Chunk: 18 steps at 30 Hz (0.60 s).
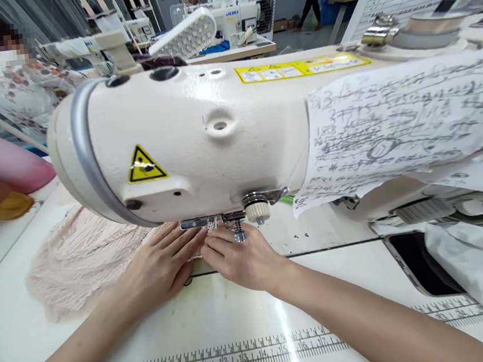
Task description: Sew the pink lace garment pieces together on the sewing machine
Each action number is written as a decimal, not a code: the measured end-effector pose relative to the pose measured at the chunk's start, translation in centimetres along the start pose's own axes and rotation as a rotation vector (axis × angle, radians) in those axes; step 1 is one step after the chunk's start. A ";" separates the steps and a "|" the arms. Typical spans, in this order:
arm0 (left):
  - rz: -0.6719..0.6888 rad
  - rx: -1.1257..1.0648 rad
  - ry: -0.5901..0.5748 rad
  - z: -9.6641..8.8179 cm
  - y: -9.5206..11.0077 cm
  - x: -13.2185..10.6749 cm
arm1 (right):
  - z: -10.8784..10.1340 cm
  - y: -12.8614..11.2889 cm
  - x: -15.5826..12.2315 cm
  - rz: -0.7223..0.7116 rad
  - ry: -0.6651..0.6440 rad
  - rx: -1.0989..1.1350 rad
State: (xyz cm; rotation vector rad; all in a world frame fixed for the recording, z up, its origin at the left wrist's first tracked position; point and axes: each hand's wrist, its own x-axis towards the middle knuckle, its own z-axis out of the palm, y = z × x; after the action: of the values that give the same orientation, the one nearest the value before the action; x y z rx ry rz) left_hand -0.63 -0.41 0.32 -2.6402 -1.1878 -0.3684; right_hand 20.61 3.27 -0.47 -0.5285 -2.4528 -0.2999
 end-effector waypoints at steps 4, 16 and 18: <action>0.002 0.020 0.016 0.0 0.4 0.3 | -0.4 0.1 -0.2 0.045 -0.008 -0.009; -0.021 0.064 0.035 0.2 1.2 0.7 | -1.0 0.5 -1.4 0.182 -0.255 -0.084; -0.021 0.060 0.038 0.2 1.2 0.7 | -0.7 0.8 -1.9 0.184 -0.288 -0.122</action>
State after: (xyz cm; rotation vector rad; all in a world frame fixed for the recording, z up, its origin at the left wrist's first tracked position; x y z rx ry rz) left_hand 0.77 -0.69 0.26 -2.5602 -1.1972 -0.3788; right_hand 22.73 3.16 -1.02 -0.8994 -2.6469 -0.3176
